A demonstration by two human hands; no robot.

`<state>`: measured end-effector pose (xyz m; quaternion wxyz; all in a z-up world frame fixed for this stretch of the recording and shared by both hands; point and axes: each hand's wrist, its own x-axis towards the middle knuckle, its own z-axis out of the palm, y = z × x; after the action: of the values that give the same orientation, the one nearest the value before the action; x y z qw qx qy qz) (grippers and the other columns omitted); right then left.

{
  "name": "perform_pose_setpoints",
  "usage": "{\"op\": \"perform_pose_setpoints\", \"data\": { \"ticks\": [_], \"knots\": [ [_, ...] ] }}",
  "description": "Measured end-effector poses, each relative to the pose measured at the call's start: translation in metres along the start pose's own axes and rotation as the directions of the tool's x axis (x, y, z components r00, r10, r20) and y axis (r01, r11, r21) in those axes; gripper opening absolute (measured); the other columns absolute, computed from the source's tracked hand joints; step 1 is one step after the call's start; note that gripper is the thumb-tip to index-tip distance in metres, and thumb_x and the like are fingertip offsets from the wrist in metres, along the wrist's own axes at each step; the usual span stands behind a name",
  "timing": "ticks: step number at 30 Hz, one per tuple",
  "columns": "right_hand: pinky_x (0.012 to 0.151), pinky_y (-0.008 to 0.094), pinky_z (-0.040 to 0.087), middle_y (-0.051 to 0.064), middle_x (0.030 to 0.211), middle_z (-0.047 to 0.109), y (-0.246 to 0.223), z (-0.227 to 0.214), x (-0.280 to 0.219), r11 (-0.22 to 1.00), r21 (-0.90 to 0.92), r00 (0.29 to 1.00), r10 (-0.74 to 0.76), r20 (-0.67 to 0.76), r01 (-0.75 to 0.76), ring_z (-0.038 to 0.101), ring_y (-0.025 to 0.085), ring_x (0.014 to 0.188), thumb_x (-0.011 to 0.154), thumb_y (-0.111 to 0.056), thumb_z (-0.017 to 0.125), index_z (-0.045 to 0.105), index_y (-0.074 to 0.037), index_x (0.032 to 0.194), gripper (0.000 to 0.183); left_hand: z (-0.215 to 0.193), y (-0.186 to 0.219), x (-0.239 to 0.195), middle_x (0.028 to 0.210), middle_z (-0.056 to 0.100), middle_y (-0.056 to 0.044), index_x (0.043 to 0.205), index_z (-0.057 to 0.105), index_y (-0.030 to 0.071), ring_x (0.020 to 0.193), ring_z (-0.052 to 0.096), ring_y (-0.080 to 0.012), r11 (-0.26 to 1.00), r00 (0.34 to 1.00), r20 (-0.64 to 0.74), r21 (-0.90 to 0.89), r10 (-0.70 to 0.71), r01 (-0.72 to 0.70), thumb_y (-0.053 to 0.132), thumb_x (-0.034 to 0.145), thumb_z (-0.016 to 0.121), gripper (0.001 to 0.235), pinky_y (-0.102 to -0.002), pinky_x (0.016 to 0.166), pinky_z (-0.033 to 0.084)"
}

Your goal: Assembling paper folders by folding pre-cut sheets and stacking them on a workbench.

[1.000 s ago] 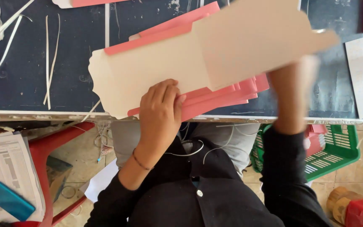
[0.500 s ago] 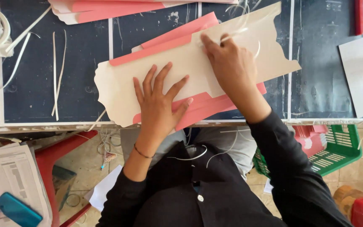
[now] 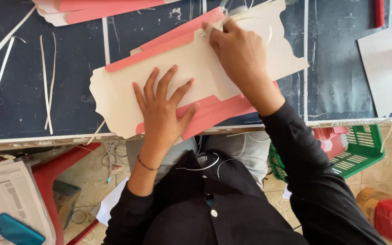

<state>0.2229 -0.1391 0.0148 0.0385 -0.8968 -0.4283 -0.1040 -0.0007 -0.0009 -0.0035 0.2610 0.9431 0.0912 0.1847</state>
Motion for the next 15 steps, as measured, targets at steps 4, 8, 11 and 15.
{"op": "perform_pose_setpoints", "data": {
  "ticks": [4,8,11,15],
  "knots": [
    [0.056,0.046,0.044,0.004,0.089,0.049,0.008,-0.038,-0.019,0.961,0.275,0.997,0.008,-0.082,0.015,0.058,0.028,0.069,0.118,-0.027,0.068,0.079,-0.022,0.143,0.029,-0.003,0.002,0.003,0.170,0.046,0.000,0.147,0.070,0.036,0.162,0.033,-0.0370,0.999,0.999,0.012,-0.031,-0.030,0.030,0.050,0.104,0.075,0.045,-0.083,0.125,0.018],
    [0.047,0.044,0.037,0.003,0.090,0.049,0.005,-0.078,-0.079,0.988,0.149,0.998,-0.035,0.044,0.028,0.055,0.028,0.060,0.120,-0.031,0.066,0.079,-0.027,0.147,0.030,-0.003,0.002,0.001,0.170,0.046,-0.001,0.148,0.070,0.035,0.162,0.031,-0.0369,0.998,0.999,0.029,-0.047,-0.039,0.040,0.053,0.105,0.072,0.046,-0.081,0.127,0.013],
    [0.041,0.042,0.036,0.005,0.097,0.059,0.001,-0.082,-0.120,0.999,-0.010,0.991,-0.044,0.125,0.046,0.057,0.028,0.052,0.117,-0.029,0.066,0.074,-0.036,0.150,0.034,-0.002,0.001,0.004,0.168,0.048,-0.003,0.147,0.071,0.034,0.160,0.034,-0.0382,0.999,1.000,0.004,-0.033,-0.027,0.027,0.051,0.105,0.075,0.045,-0.083,0.126,0.016],
    [0.036,0.039,0.038,-0.006,0.113,0.064,-0.007,-0.083,-0.154,0.986,-0.151,0.984,-0.046,0.173,0.073,0.058,0.025,0.048,0.108,-0.021,0.073,0.065,-0.040,0.155,0.052,-0.002,0.001,0.002,0.168,0.048,-0.004,0.148,0.071,0.032,0.160,0.035,-0.0389,1.000,1.000,0.002,-0.021,-0.005,0.005,0.048,0.106,0.078,0.046,-0.083,0.125,0.018]
  ]
}}
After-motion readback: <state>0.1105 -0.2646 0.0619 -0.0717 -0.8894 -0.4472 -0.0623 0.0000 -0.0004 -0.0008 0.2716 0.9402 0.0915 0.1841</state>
